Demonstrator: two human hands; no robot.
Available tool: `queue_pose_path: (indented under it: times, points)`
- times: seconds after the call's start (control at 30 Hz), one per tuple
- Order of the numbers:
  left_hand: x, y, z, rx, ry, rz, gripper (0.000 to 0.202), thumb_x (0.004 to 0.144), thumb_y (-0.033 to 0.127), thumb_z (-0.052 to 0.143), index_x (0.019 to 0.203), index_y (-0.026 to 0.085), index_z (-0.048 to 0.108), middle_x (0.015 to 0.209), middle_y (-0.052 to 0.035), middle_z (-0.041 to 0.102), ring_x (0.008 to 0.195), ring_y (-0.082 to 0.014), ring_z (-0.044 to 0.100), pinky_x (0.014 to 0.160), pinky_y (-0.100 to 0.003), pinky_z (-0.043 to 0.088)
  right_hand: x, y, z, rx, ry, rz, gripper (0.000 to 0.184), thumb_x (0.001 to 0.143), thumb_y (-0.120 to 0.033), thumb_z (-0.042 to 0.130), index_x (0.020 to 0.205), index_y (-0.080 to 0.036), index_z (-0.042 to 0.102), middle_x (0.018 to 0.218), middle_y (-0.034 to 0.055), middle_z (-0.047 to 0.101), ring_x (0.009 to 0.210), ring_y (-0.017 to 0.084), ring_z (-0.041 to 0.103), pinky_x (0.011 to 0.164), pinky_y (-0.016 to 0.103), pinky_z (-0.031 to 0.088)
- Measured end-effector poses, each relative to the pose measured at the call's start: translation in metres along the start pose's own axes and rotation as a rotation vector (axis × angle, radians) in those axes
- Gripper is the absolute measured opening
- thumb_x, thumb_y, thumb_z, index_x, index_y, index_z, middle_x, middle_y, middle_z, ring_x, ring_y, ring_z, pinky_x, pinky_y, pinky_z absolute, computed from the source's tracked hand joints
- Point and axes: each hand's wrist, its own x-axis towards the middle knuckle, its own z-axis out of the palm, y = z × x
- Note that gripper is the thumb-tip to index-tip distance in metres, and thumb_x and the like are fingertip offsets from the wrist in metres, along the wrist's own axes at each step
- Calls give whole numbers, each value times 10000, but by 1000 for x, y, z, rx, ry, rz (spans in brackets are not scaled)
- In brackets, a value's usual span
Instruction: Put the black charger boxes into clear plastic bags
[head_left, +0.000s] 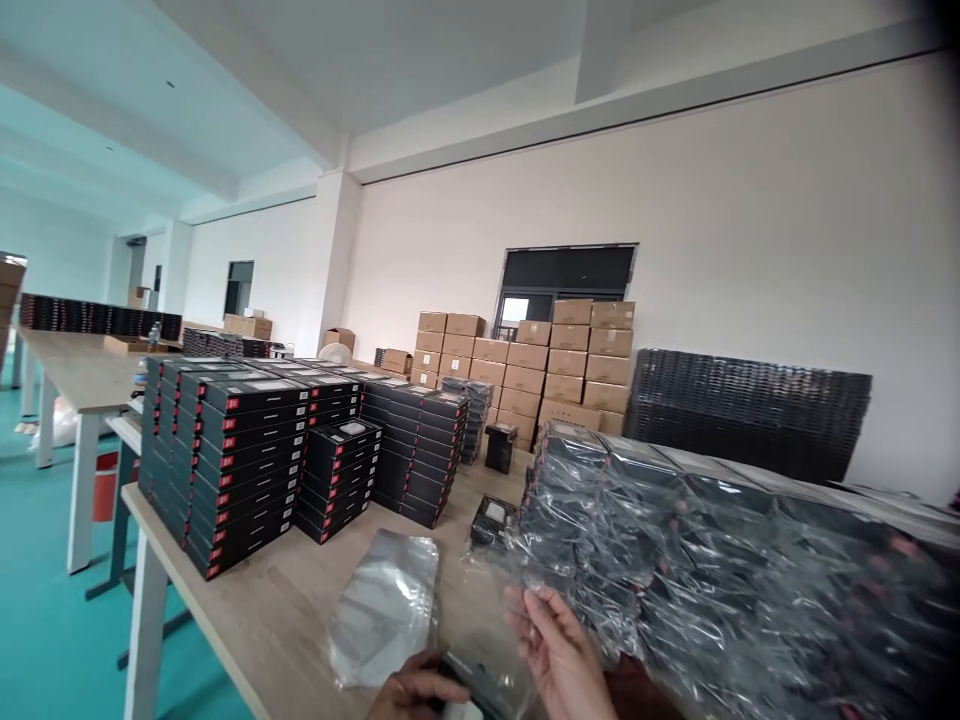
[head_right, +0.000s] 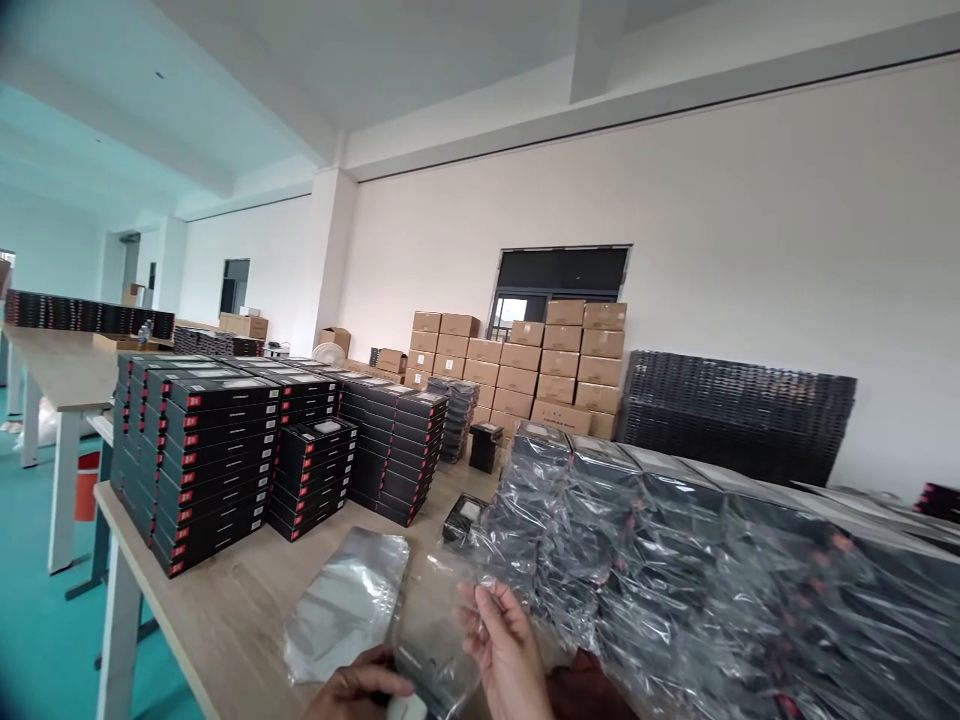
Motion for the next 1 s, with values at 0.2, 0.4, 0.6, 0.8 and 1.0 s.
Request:
queue_pose_path:
  times: [0.2, 0.4, 0.6, 0.8, 1.0]
  points:
    - [-12, 28, 15, 114, 51, -113, 394, 683, 552, 631, 631, 175, 732, 786, -76, 707, 920, -296, 604, 877, -371, 424, -1, 42, -11, -87, -75, 51, 404, 579, -444, 841, 821, -223, 605, 830, 12, 756, 637, 155, 693, 458, 183, 449]
    - [-9, 32, 23, 132, 39, -79, 268, 583, 401, 764, 539, 147, 690, 659, -7, 618, 629, -149, 506, 639, -261, 376, 8, 45, -18, -323, -5, -40, 491, 624, -481, 751, 1015, -248, 565, 794, 15, 707, 672, 225, 678, 500, 274, 474]
    - [-8, 32, 22, 286, 161, -63, 410, 598, 559, 725, 542, 153, 704, 724, -41, 681, 727, -208, 589, 724, -296, 423, -12, 24, -13, -990, -80, -515, 195, 733, -405, 640, 822, -235, 607, 812, 12, 632, 787, 197, 591, 731, 290, 466]
    - [-12, 40, 25, 372, 196, -34, 378, 628, 573, 711, 555, 203, 734, 767, -78, 729, 1163, -340, 536, 1008, -382, 354, -38, 34, 6, -1227, -477, -394, 88, 646, -158, 642, 605, -203, 579, 689, -20, 601, 702, 159, 570, 651, 236, 409]
    - [-8, 22, 15, 295, 226, -20, 308, 582, 504, 779, 528, 206, 720, 947, -102, 746, 1230, -363, 506, 1046, -413, 344, -29, 25, -1, -990, -409, -272, 138, 771, -266, 558, 669, -203, 626, 623, -22, 600, 624, 155, 561, 582, 228, 409]
